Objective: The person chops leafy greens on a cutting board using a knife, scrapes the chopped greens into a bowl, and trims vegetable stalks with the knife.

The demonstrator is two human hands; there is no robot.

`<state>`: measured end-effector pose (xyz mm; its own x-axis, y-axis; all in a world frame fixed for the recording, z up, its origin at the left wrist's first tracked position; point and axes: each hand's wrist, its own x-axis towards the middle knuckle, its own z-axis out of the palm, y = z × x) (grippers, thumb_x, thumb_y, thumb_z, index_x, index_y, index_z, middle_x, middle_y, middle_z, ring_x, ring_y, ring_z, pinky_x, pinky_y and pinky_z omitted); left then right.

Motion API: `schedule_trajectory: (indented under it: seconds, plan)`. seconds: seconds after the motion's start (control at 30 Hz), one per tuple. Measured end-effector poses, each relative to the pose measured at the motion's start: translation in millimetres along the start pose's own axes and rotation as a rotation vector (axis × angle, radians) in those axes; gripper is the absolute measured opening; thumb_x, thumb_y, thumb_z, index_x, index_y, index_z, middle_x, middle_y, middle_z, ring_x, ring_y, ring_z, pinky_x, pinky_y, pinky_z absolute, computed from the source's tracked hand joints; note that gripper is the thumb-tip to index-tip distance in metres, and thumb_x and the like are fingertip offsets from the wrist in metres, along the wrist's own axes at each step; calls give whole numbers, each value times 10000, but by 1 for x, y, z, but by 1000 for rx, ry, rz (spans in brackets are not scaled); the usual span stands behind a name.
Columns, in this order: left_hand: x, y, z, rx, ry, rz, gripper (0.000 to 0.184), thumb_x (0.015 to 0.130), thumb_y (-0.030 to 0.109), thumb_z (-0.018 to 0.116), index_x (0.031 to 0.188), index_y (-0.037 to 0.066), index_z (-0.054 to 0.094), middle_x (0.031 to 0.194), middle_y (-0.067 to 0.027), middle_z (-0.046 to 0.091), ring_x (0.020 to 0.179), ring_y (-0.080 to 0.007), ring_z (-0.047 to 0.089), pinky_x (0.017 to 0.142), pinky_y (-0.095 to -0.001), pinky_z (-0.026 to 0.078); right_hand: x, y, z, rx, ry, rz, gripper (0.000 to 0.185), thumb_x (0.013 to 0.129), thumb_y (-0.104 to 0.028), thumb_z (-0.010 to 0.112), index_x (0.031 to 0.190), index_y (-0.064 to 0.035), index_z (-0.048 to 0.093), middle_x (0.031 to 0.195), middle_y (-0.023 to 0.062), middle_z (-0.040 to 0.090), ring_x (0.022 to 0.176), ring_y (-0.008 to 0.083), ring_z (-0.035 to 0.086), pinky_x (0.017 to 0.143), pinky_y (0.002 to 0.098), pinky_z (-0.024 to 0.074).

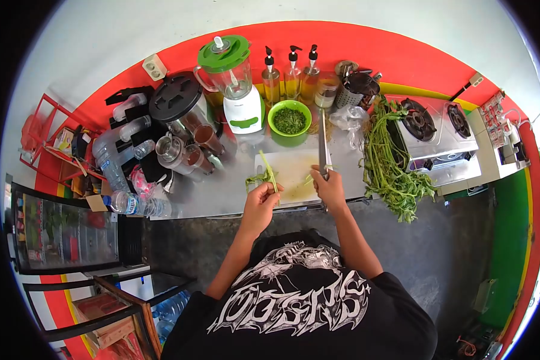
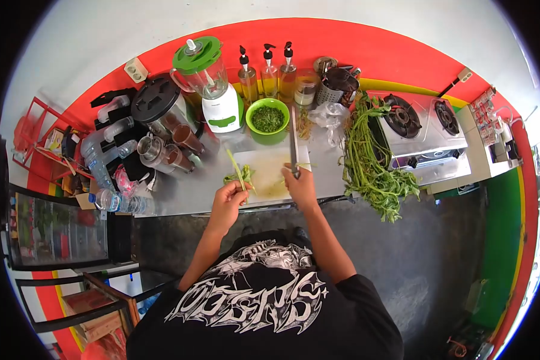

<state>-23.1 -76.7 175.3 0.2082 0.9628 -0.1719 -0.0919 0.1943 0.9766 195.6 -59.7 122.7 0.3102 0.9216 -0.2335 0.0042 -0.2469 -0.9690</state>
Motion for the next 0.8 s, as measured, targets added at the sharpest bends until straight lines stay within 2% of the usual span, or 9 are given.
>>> schedule_trajectory:
  seconds: [0.03, 0.07, 0.13, 0.37, 0.47, 0.57, 0.6, 0.67, 0.8]
  plan:
    - [1, 0, 0, 46, -72, -25, 139, 923, 8, 572, 1021, 2, 670, 766, 42, 561, 688, -47, 468, 623, -227, 368, -10, -21, 3, 119, -112, 38, 320, 953, -174, 672, 1200, 29, 660, 593, -46, 502, 464, 32, 404, 430, 234, 308]
    - [1, 1, 1, 93, -148, -51, 154, 922, 8, 549, 1019, 1, 669, 754, 41, 528, 685, -54, 442, 627, -230, 349, -18, -36, 5, 122, -103, 37, 320, 953, -174, 672, 1200, 29, 660, 593, -46, 502, 464, 32, 404, 430, 234, 308]
    - [1, 6, 9, 180, -182, -25, 208, 905, 7, 507, 1016, -3, 683, 734, 46, 480, 674, -60, 403, 616, -240, 325, -31, -59, 7, 231, -289, 54, 248, 971, -163, 666, 1145, 14, 669, 595, -70, 472, 465, 21, 389, 423, 214, 283]
    - [3, 9, 15, 346, -400, -44, 212, 914, 22, 514, 1046, -7, 677, 755, 40, 497, 699, -69, 422, 633, -254, 352, -44, -65, 0, 341, -257, 32, 158, 977, -158, 672, 1012, -4, 656, 638, -30, 522, 488, 28, 399, 415, 214, 283]
    - [6, -4, 23, 250, -252, 10, 200, 951, 61, 589, 1139, 6, 626, 827, 37, 549, 751, -68, 479, 665, -252, 387, -52, -70, -2, 466, -203, 31, 160, 988, -149, 653, 1034, 5, 654, 709, 15, 582, 539, 45, 443, 419, 214, 293]
    - [14, -24, 24, -93, -112, -154, 373, 945, 93, 707, 1277, 45, 545, 986, 7, 637, 878, -65, 561, 763, -236, 443, -58, -77, -3, 601, -172, 32, 166, 998, -136, 632, 1075, 9, 655, 787, 54, 639, 582, 62, 473, 424, 211, 303]
    - [16, -21, 25, -91, -115, -152, 373, 945, 93, 707, 1277, 45, 545, 986, 7, 637, 878, -65, 561, 763, -236, 443, -59, -77, -3, 634, -178, 29, 171, 1002, -129, 622, 1097, 10, 656, 822, 67, 660, 596, 70, 480, 426, 208, 307]
    - [23, -16, 27, -539, -199, -199, 369, 944, 82, 706, 1282, 44, 564, 1017, 3, 655, 887, -53, 551, 741, -234, 436, -61, -75, -2, 643, -201, 30, 177, 1002, -128, 621, 1112, 5, 658, 846, 69, 669, 592, 70, 476, 428, 206, 311]
    - [35, -9, 32, -428, -246, 10, 209, 972, 106, 673, 1157, 10, 652, 967, -19, 674, 833, -70, 557, 765, -244, 438, -65, -71, 4, 636, -241, 47, 189, 1004, -122, 614, 1148, -9, 658, 886, 62, 672, 585, 68, 462, 432, 203, 315]
